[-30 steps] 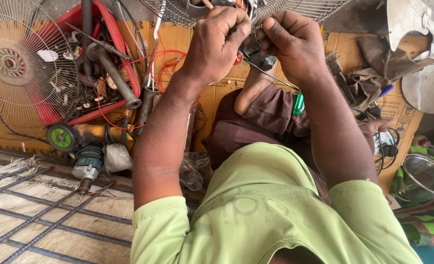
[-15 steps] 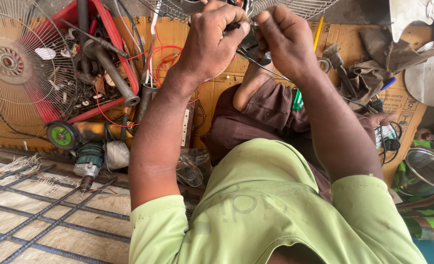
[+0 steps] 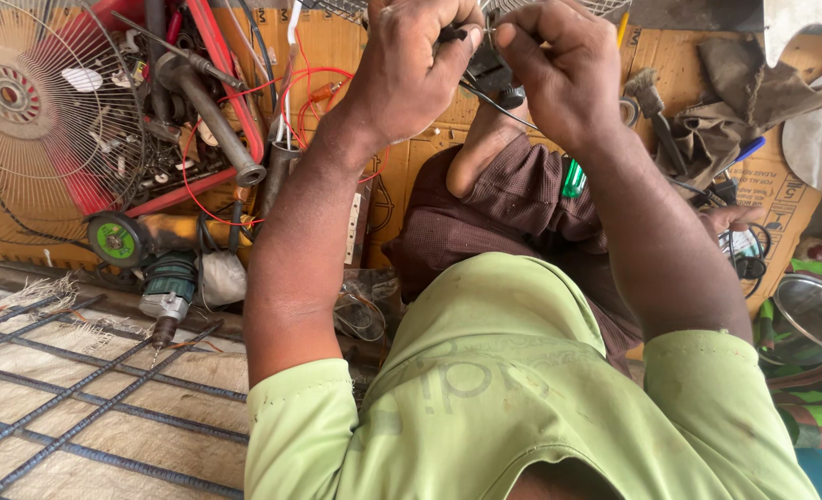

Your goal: The person sits on the floor repairing an electric fan, handling the fan motor and a cylindrical component with wires, twisting and connecting wires by hand and using a screwdriver on the motor assembly. They hold and reposition parts on the cardboard work surface while working on the disassembled fan.

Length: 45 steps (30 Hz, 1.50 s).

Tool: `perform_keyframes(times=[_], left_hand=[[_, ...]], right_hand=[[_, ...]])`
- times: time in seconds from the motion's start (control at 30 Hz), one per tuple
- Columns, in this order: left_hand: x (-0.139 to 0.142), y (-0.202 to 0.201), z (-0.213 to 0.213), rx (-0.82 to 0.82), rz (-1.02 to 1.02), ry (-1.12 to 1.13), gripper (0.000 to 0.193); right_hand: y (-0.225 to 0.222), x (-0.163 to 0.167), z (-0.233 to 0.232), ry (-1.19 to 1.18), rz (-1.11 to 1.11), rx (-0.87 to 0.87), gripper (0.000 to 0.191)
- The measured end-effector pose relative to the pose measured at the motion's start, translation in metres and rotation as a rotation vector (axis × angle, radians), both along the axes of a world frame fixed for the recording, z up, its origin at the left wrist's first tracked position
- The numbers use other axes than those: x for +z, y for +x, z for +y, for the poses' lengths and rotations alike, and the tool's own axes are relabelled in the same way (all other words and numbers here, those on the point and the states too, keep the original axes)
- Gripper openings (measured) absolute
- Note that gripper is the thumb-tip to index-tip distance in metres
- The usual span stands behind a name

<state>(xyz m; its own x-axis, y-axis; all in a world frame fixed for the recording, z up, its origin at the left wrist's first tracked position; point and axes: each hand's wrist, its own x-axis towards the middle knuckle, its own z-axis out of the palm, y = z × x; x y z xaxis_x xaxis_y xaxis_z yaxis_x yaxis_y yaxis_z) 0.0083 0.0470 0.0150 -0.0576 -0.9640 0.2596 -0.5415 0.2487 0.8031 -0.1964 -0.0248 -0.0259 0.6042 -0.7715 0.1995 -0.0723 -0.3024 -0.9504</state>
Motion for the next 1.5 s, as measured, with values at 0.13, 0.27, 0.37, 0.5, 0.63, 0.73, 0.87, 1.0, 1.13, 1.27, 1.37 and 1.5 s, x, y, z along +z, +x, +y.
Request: perform_keyframes(times=[0.13,0.27,0.37,0.5,0.63,0.73,0.87,1.0,1.13,1.27,1.37,1.5], left_hand=[[-0.003,-0.003,0.004,0.007,-0.127,-0.162,0.011],[-0.007,-0.002,0.003,0.021,-0.114,-0.090,0.011],[-0.010,0.002,0.003,0.016,-0.165,-0.109,0.010],[-0.012,0.005,0.006,0.008,-0.169,-0.125,0.008],[-0.012,0.004,0.007,0.015,-0.168,-0.089,0.010],[-0.010,0.003,0.007,0.018,-0.187,-0.142,0.009],[-0.010,0.002,0.007,0.004,-0.143,-0.100,0.009],[-0.014,0.004,0.007,0.024,-0.116,-0.075,0.006],[-0.019,0.006,0.007,0.049,-0.148,-0.111,0.005],[-0.023,0.005,0.006,0.048,-0.130,-0.056,0.006],[-0.023,0.004,0.007,0.034,-0.158,-0.076,0.005],[-0.022,0.003,0.006,0.010,-0.115,-0.118,0.006]], right_hand=[[0.009,0.001,-0.008,1.067,-0.307,0.083,0.013],[0.008,0.010,-0.014,1.339,-0.245,0.075,0.017],[0.000,0.016,-0.002,0.917,-0.142,-0.073,0.015],[-0.003,0.017,0.008,-0.052,-0.067,-0.034,0.013],[0.002,0.014,0.009,-0.380,-0.128,0.006,0.013],[0.009,0.012,0.011,0.101,-0.154,-0.066,0.005],[0.019,0.010,0.003,1.283,-0.379,0.031,0.017],[0.011,0.012,0.003,1.117,-0.273,-0.021,0.019],[0.004,0.014,0.013,0.218,-0.128,-0.088,0.011],[0.006,0.009,0.020,-0.349,-0.145,-0.063,0.010],[0.010,0.002,0.022,0.026,-0.070,-0.123,0.017],[0.015,-0.006,0.007,1.348,-0.499,0.106,0.025]])
